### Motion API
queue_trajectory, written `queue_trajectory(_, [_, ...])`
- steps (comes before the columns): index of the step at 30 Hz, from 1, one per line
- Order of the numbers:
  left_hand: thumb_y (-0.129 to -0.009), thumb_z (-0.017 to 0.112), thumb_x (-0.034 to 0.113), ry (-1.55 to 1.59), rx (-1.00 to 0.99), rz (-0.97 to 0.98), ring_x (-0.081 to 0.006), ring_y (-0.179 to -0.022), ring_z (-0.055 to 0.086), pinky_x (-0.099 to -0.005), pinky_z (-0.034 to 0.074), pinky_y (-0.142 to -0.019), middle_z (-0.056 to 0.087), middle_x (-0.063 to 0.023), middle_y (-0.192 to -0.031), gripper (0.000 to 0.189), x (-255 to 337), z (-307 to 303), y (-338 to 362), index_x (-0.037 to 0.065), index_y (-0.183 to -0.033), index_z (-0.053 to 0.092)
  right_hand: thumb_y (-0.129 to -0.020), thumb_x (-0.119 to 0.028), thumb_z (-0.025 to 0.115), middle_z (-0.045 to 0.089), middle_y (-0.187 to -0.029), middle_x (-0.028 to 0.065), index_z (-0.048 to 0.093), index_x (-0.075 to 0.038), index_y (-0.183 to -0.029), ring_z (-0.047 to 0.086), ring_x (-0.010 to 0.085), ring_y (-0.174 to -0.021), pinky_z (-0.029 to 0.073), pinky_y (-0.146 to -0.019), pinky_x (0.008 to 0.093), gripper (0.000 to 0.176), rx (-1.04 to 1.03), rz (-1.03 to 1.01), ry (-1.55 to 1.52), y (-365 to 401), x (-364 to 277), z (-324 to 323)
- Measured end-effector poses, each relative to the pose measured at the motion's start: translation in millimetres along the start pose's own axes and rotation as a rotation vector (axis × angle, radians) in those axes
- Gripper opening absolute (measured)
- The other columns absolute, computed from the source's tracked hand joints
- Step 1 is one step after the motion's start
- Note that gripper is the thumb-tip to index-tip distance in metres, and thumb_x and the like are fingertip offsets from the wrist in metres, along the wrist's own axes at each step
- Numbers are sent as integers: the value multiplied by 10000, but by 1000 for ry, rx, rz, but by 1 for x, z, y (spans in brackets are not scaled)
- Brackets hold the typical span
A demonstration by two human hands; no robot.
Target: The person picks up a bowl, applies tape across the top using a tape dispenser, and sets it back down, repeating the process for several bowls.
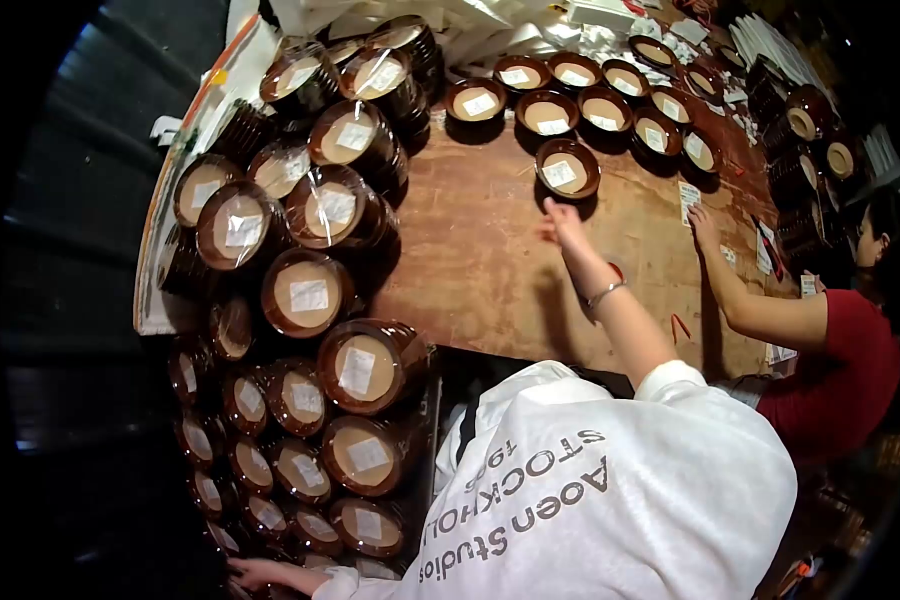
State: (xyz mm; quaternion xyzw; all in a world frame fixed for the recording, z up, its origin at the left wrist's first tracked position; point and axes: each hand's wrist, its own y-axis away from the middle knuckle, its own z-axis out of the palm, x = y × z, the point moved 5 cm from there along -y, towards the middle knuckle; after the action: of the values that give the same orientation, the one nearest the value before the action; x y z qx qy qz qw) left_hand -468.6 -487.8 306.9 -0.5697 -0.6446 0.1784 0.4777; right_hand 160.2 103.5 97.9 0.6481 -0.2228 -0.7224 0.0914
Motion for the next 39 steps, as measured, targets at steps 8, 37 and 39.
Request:
queue_trajectory(8, [-830,458,200,1117,-1086,502,-253,-1163,302,-390,257,-965,301,-148,-1244,488,363,-186,273,-28,-1217,268,-713,-322,620,495,-1044,297,404,119,-1085,525,364,-930,408,-822,386,617,456,-26,682,-138,0,-123])
queue_trajectory(37, [-859,358,466,854,-2147,-616,-228,-1200,295,-287,244,-963,335,-166,-1282,623,358,-36,609,-31,-1233,320,-746,-260,595,578,-720,239,565,84,-802,576,344,-687,454,-621,376,350,-553,-56,1104,-4,55,30])
queue_trajectory(39, [-879,314,446,900,-2104,-419,-222,-1180,320,-289,249,-959,347,-138,-1275,586,371,-44,610,-14,-1242,327,-752,-276,589,562,-684,259,566,97,-759,570,357,-654,448,-595,386,374,-500,-34,1068,14,68,16])
